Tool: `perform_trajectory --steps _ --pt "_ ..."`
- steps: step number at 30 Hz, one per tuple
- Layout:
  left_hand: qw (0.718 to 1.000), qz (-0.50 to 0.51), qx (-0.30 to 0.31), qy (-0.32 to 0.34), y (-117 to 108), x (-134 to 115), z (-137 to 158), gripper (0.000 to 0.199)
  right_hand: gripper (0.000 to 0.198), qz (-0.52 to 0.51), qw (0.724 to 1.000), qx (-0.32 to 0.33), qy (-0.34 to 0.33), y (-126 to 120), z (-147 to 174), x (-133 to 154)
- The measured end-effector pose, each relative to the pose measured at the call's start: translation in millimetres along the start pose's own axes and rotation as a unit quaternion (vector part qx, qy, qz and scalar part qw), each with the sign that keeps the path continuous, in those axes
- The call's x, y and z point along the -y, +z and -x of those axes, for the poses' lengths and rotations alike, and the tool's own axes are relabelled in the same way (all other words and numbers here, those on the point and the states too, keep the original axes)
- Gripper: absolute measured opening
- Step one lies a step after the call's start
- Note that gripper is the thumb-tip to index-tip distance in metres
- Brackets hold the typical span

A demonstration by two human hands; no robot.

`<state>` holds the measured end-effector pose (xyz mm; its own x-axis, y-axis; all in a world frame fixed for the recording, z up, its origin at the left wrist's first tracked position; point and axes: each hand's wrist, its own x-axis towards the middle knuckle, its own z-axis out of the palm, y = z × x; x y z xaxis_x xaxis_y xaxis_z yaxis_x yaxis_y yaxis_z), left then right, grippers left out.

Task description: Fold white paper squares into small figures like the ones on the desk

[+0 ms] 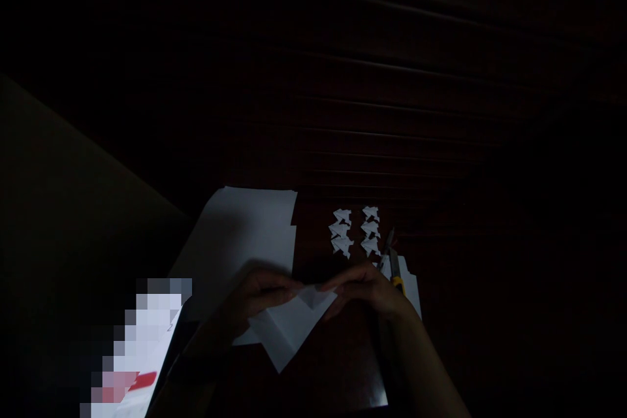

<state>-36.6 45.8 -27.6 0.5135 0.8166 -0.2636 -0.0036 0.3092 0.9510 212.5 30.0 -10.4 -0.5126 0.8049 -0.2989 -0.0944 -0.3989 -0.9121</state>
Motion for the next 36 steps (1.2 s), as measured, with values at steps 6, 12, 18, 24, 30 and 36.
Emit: perform_trajectory --steps 6,12,18,24,30,36 --pt "0.999 -0.044 -0.029 0.004 -1.9 -1.8 1.9 0.016 0.020 0.023 0.999 0.005 -0.033 -2.0 0.2 -1.9" --pt "0.998 0.000 -0.044 -0.033 -1.4 -1.9 8.2 0.017 0.017 0.025 0.998 -0.017 -0.056 -0.6 1.4 0.8" --pt "0.999 -0.033 0.014 0.019 4.1 -5.5 1.8 0.022 0.014 0.060 0.996 -0.020 -0.060 -1.0 -4.4 -2.5" --pt "0.998 -0.052 0.018 0.040 8.9 2.2 -7.2 0.024 0.017 0.048 0.996 -0.033 -0.066 3.8 -6.0 -2.6" --pt "0.998 0.018 -0.051 0.037 12.8 2.0 -8.7 0.037 0.050 -0.010 0.990 -0.116 -0.084 22.1 -14.3 0.0" --pt "0.994 -0.006 -0.103 0.029 16.4 -0.7 -12.1 0.041 0.024 0.094 0.981 -0.152 -0.076 26.6 -26.5 -14.1"
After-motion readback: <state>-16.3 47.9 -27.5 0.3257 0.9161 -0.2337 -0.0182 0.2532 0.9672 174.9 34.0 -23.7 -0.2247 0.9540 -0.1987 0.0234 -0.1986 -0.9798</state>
